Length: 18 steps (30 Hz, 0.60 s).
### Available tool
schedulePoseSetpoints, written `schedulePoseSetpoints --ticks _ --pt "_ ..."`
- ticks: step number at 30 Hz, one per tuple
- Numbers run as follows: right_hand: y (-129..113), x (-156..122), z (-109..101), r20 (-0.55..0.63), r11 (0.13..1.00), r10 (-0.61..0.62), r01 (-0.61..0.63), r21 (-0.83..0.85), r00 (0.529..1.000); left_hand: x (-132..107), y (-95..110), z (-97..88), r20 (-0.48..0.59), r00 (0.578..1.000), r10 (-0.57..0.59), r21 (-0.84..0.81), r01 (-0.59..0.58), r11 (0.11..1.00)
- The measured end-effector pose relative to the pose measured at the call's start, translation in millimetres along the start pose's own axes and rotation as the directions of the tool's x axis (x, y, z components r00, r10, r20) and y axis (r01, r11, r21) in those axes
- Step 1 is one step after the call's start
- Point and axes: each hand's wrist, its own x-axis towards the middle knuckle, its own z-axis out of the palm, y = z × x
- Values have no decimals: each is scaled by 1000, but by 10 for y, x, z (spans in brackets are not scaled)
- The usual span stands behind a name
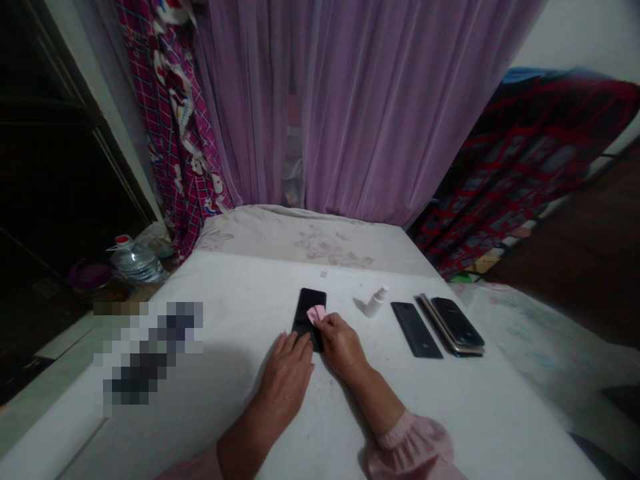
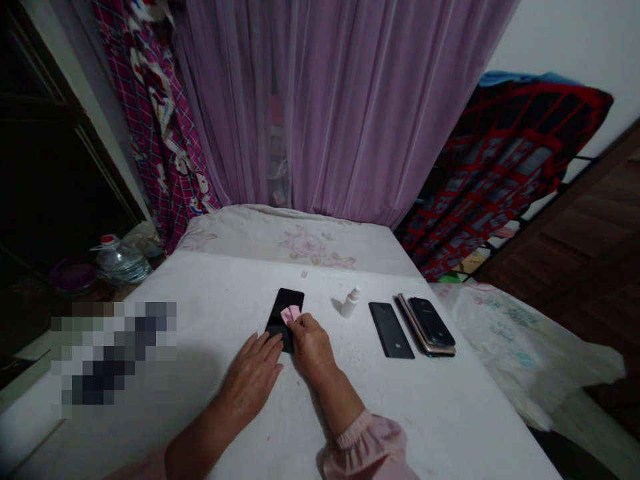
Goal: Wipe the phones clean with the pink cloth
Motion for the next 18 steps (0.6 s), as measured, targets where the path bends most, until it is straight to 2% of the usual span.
schedulePoseSetpoints --ticks 4,8,11,14,18 --pt "-5 9 -17 3 1000 4 -4 -21 1000 -29 26 55 -6 1000 -5 42 5 999" --pt "94 321 2 -22 991 119 -120 -64 993 -36 26 42 -20 1000 20 40 -19 999" --pt "118 488 12 -34 985 155 -157 -68 987 -43 19 19 -38 999 22 1 -22 1000" --pt "45 416 0 -25 990 138 -139 -40 990 -44 19 12 -41 999 11 -25 -12 1000" --pt "-88 88 -77 47 998 55 -55 2 997 -31 32 2 -32 999 -9 -31 8 999"
